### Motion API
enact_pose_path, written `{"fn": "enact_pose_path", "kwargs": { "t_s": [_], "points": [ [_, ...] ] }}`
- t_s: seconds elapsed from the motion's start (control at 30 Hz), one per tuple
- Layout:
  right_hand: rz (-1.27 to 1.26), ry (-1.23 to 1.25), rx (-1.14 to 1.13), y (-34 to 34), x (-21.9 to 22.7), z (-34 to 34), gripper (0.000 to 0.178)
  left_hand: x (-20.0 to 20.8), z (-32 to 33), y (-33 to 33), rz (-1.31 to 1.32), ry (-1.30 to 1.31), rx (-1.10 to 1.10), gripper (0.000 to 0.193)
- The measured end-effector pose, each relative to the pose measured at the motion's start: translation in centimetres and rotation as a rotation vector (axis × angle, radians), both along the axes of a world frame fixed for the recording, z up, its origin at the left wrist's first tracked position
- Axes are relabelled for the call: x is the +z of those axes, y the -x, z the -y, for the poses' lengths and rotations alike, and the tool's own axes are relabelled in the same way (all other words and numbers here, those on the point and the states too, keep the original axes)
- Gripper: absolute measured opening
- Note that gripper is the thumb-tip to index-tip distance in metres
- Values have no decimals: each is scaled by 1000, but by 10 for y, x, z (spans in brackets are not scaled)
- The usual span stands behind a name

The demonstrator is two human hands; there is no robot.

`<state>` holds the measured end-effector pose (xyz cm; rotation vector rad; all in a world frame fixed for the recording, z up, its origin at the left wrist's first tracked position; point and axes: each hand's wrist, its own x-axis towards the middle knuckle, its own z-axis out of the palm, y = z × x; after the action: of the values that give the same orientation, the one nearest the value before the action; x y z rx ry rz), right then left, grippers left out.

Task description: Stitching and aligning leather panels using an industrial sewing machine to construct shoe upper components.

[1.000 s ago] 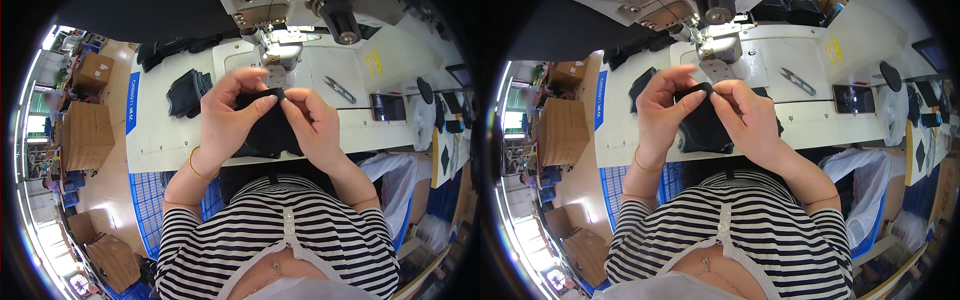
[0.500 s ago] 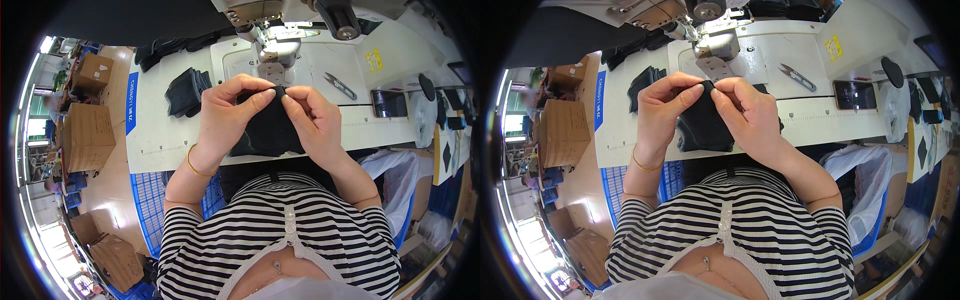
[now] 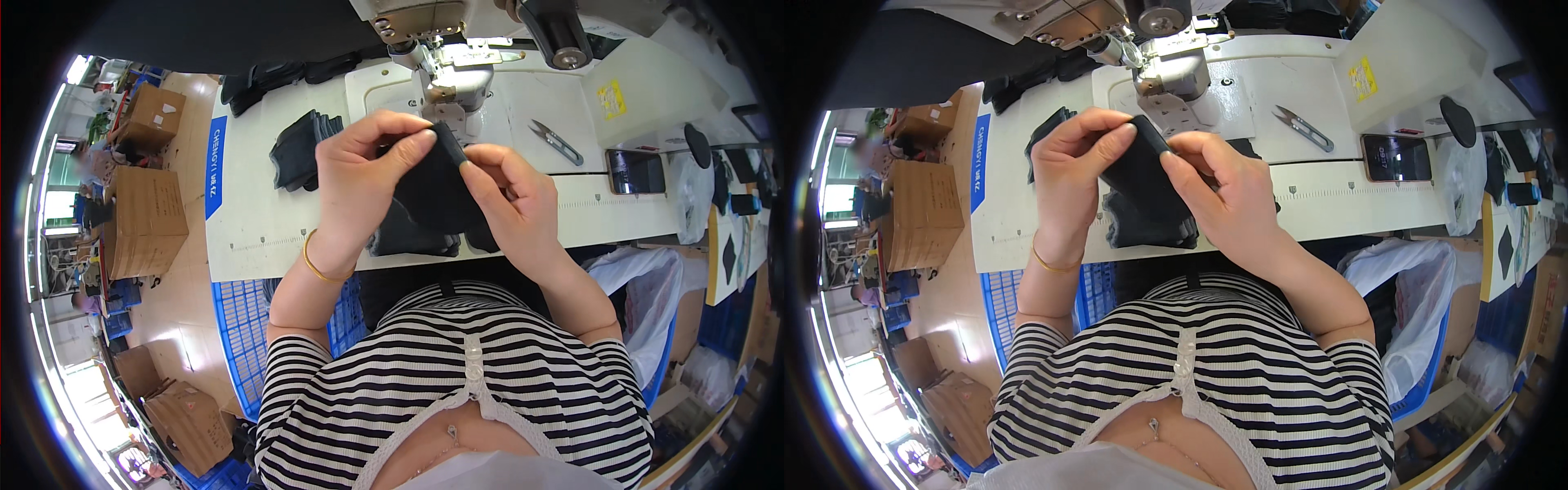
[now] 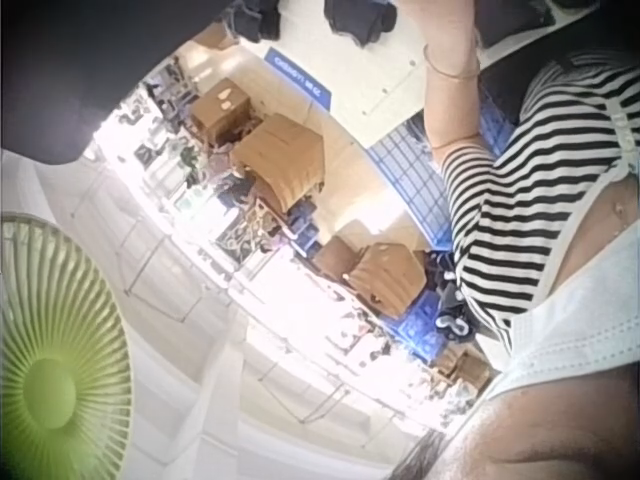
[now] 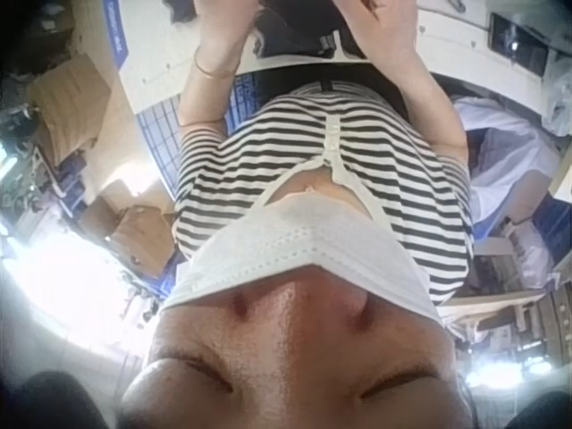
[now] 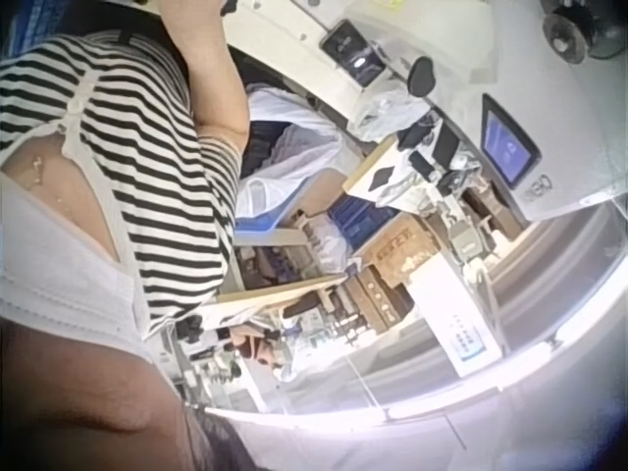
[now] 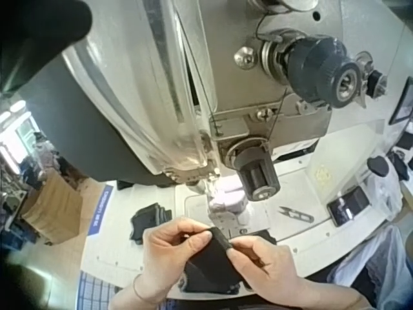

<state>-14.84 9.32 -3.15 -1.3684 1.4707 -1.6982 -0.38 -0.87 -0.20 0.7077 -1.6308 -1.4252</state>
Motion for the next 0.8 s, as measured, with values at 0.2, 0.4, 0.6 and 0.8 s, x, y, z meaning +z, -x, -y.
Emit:
{"fn": "enact_pose_path", "kwargs": {
  "t_s": [0.2,0.4,0.6,0.8],
  "points": [
    [90,-106,81,3,-2,-10,13,-1,9,-2,-83,-63,47,12],
    [107,-76,63,1,-4,-9,13,-4,12,-2,-140,-138,16,14],
    [109,-52,62,-1,-1,-5,13,-1,26,-2,-122,-190,-48,16],
    [230,-93,141,0,5,-4,15,0,44,-2,-65,-209,-109,16]
  ]
}}
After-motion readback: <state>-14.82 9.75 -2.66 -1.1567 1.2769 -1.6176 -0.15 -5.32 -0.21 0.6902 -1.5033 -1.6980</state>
